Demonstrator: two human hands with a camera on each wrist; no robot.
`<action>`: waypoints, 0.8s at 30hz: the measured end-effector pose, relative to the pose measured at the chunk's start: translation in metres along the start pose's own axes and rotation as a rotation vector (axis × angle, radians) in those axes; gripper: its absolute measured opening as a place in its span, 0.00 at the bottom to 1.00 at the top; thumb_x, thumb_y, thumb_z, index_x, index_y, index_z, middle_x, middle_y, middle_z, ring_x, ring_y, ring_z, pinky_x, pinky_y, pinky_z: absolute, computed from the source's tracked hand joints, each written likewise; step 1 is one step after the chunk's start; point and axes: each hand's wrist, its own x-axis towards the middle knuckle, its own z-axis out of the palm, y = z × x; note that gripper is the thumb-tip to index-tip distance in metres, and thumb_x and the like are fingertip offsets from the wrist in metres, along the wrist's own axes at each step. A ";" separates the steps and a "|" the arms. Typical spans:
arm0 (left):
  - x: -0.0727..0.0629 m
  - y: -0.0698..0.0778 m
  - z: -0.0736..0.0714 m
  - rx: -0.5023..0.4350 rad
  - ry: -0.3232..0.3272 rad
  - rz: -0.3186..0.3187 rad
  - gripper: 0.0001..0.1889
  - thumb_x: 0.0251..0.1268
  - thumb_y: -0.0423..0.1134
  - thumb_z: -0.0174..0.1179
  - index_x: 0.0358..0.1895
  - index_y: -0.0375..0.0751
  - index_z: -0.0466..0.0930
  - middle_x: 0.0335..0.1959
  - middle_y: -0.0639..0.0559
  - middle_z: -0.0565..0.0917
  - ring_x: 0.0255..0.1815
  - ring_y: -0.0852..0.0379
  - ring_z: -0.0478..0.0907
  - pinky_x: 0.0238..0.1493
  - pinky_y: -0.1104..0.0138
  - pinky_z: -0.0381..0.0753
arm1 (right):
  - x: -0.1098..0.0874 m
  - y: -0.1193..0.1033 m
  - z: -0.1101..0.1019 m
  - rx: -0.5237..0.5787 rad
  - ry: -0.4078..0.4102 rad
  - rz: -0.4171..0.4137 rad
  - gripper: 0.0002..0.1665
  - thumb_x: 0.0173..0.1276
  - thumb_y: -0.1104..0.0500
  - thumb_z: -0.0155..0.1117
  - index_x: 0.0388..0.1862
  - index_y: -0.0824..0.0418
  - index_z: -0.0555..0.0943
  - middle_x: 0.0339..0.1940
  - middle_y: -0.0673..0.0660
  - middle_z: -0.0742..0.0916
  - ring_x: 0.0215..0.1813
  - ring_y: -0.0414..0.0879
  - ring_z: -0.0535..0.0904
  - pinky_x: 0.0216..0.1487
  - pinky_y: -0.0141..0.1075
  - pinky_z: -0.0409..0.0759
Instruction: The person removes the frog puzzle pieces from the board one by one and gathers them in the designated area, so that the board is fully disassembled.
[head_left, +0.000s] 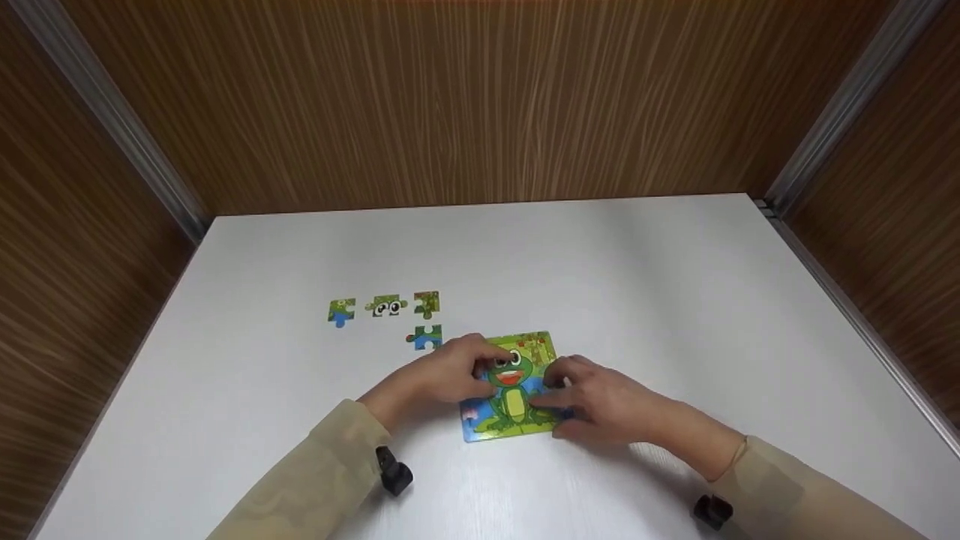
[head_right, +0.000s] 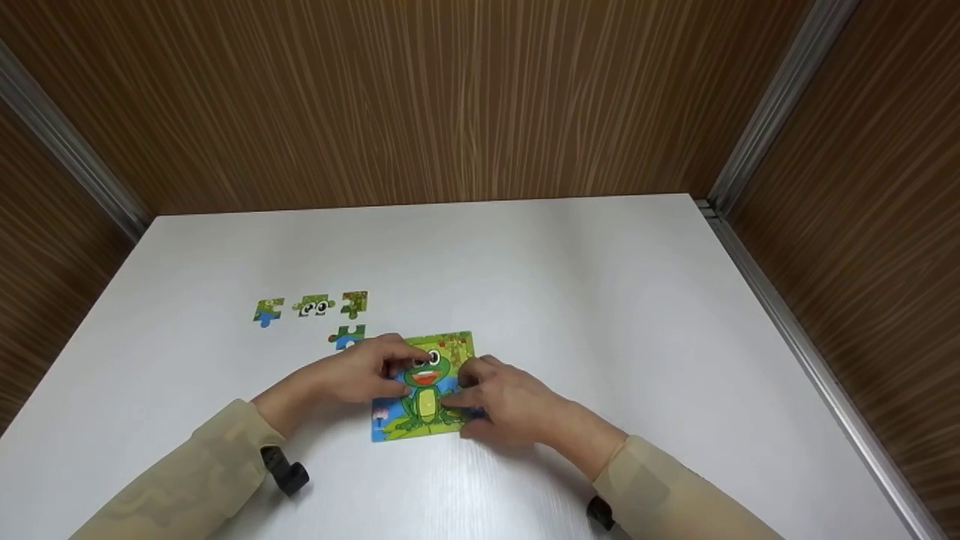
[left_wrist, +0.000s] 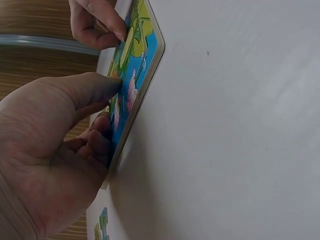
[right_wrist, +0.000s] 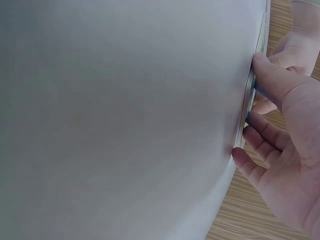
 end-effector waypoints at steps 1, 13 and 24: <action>0.000 0.000 0.000 0.004 0.001 -0.001 0.25 0.72 0.38 0.68 0.71 0.50 0.82 0.49 0.54 0.77 0.46 0.56 0.72 0.50 0.62 0.75 | 0.000 0.000 0.000 -0.002 0.002 0.000 0.29 0.70 0.51 0.78 0.69 0.48 0.85 0.64 0.57 0.79 0.66 0.52 0.75 0.64 0.47 0.80; 0.002 0.002 -0.001 -0.050 -0.006 0.004 0.24 0.71 0.34 0.67 0.69 0.45 0.82 0.52 0.54 0.80 0.50 0.54 0.74 0.58 0.58 0.77 | 0.000 -0.002 0.001 0.052 0.037 0.004 0.28 0.68 0.52 0.79 0.67 0.50 0.87 0.62 0.57 0.80 0.64 0.52 0.75 0.61 0.46 0.80; 0.001 0.001 -0.002 -0.060 0.000 0.011 0.22 0.70 0.34 0.70 0.65 0.48 0.78 0.53 0.53 0.75 0.45 0.56 0.73 0.49 0.62 0.75 | 0.002 -0.002 0.001 0.078 0.008 0.041 0.27 0.69 0.53 0.78 0.67 0.51 0.86 0.62 0.57 0.80 0.65 0.51 0.74 0.62 0.47 0.79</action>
